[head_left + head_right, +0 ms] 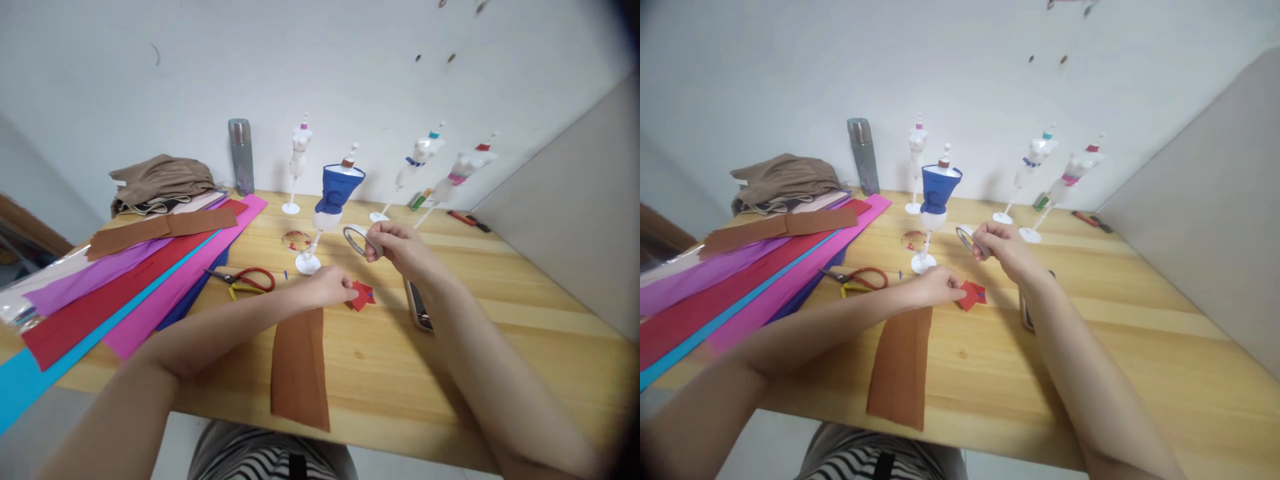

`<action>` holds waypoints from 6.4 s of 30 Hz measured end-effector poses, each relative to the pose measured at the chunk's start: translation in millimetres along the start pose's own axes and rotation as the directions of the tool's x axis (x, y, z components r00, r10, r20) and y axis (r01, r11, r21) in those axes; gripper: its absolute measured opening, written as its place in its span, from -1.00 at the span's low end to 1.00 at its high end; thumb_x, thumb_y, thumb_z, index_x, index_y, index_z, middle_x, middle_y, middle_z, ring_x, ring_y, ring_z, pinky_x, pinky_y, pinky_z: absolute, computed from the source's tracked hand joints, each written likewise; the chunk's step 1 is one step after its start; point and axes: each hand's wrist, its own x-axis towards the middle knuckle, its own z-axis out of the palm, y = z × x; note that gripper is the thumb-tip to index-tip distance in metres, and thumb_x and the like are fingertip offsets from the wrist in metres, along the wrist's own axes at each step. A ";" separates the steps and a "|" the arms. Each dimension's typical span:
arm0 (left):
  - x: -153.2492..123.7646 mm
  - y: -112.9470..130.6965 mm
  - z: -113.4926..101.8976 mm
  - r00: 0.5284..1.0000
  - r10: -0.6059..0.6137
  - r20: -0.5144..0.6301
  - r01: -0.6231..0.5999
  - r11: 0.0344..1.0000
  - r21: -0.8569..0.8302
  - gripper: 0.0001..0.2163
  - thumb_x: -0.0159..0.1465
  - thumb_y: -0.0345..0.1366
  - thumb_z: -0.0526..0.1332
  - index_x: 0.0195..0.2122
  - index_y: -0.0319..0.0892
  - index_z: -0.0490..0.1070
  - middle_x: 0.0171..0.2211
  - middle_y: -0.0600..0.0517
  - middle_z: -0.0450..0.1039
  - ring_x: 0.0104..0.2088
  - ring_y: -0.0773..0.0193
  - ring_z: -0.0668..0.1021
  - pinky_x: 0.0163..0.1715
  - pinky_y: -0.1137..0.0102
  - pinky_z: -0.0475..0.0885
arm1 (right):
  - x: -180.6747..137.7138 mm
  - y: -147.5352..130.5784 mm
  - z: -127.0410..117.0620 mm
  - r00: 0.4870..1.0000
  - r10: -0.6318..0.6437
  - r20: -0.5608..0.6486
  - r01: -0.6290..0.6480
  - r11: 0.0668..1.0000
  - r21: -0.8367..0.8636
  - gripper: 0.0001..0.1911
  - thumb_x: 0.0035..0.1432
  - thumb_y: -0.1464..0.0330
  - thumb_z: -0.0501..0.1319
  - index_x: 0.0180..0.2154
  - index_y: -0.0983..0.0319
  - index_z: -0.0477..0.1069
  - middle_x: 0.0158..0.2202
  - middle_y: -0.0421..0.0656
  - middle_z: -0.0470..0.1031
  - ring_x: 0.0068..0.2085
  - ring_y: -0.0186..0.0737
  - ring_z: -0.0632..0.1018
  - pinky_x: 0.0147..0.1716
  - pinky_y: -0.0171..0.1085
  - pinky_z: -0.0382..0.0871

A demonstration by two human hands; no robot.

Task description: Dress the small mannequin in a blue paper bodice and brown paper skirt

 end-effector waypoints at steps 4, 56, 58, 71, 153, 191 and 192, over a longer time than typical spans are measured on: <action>11.8 9.4 10.3 0.998 0.040 -0.056 -0.030 0.985 0.168 -0.83 0.11 -0.45 0.27 -0.56 -0.16 0.32 -0.60 0.10 0.35 -0.49 0.30 0.50 -0.49 0.40 0.22 | -2.2 -1.7 -3.9 1.000 -0.012 -0.010 0.012 0.999 0.047 -0.74 0.03 0.16 0.33 -0.51 0.14 0.35 -0.59 -0.20 0.45 -0.54 -0.26 0.45 -0.47 -0.21 0.35; 65.1 26.0 27.0 0.939 0.293 0.182 -0.341 0.710 0.617 -0.79 0.30 -0.42 0.11 -0.11 -0.26 0.50 -0.09 -0.17 0.53 -0.04 0.06 0.57 -0.24 0.29 0.43 | 25.3 38.4 -7.1 0.894 -0.059 -0.444 0.257 0.879 0.402 -0.69 0.02 0.20 0.38 -0.58 0.13 0.31 -0.64 -0.27 0.38 -0.60 -0.32 0.43 -0.58 -0.27 0.42; 45.1 32.8 18.5 0.936 0.291 0.197 -0.350 0.723 0.595 -0.79 0.31 -0.43 0.09 -0.11 -0.23 0.48 -0.15 -0.12 0.56 -0.14 0.12 0.59 -0.32 0.33 0.38 | 24.5 35.9 -9.3 0.905 -0.067 -0.419 0.241 0.894 0.377 -0.68 0.01 0.18 0.37 -0.57 0.13 0.30 -0.64 -0.28 0.38 -0.61 -0.32 0.44 -0.58 -0.28 0.41; -100.2 -36.5 -151.1 0.984 -0.129 -0.122 0.151 0.970 0.192 -0.87 0.13 -0.22 0.21 -0.39 -0.14 0.47 -0.40 0.08 0.57 -0.37 0.29 0.54 -0.37 0.48 0.35 | -12.6 -20.2 -24.0 0.987 0.006 0.160 0.007 0.997 -0.080 -0.72 0.04 0.34 0.42 -0.61 0.20 0.42 -0.66 -0.17 0.47 -0.62 -0.31 0.45 -0.61 -0.33 0.25; -60.8 24.7 -114.1 0.996 -0.062 -0.068 0.018 0.855 -0.518 -0.84 0.14 -0.55 0.28 -0.57 -0.27 0.45 -0.52 0.04 0.58 -0.47 0.45 0.60 -0.36 0.58 0.49 | -20.7 -55.6 46.6 0.914 -0.130 0.384 0.127 0.991 0.034 -0.63 0.10 0.02 0.35 -0.37 0.19 0.43 -0.54 -0.24 0.42 -0.55 -0.37 0.33 -0.54 -0.30 0.20; -85.6 28.7 -155.4 0.998 0.017 -0.068 -0.041 0.930 -0.366 -0.86 0.12 -0.55 0.29 -0.56 -0.27 0.49 -0.56 0.01 0.56 -0.53 0.37 0.58 -0.42 0.48 0.51 | -44.8 -72.1 37.6 0.447 -0.064 0.892 0.412 0.900 -0.142 -0.83 0.28 0.26 0.26 -0.28 0.20 0.57 -0.39 -0.13 0.62 -0.41 -0.20 0.59 -0.40 -0.24 0.42; -87.7 31.1 -157.0 0.996 0.006 -0.094 -0.038 0.937 -0.347 -0.86 0.12 -0.56 0.29 -0.56 -0.28 0.49 -0.56 0.01 0.56 -0.55 0.36 0.57 -0.42 0.47 0.51 | -42.1 -65.3 46.7 0.490 0.064 0.870 0.426 0.853 -0.303 -0.85 0.26 0.30 0.25 -0.34 0.20 0.54 -0.44 -0.16 0.58 -0.45 -0.23 0.54 -0.44 -0.26 0.36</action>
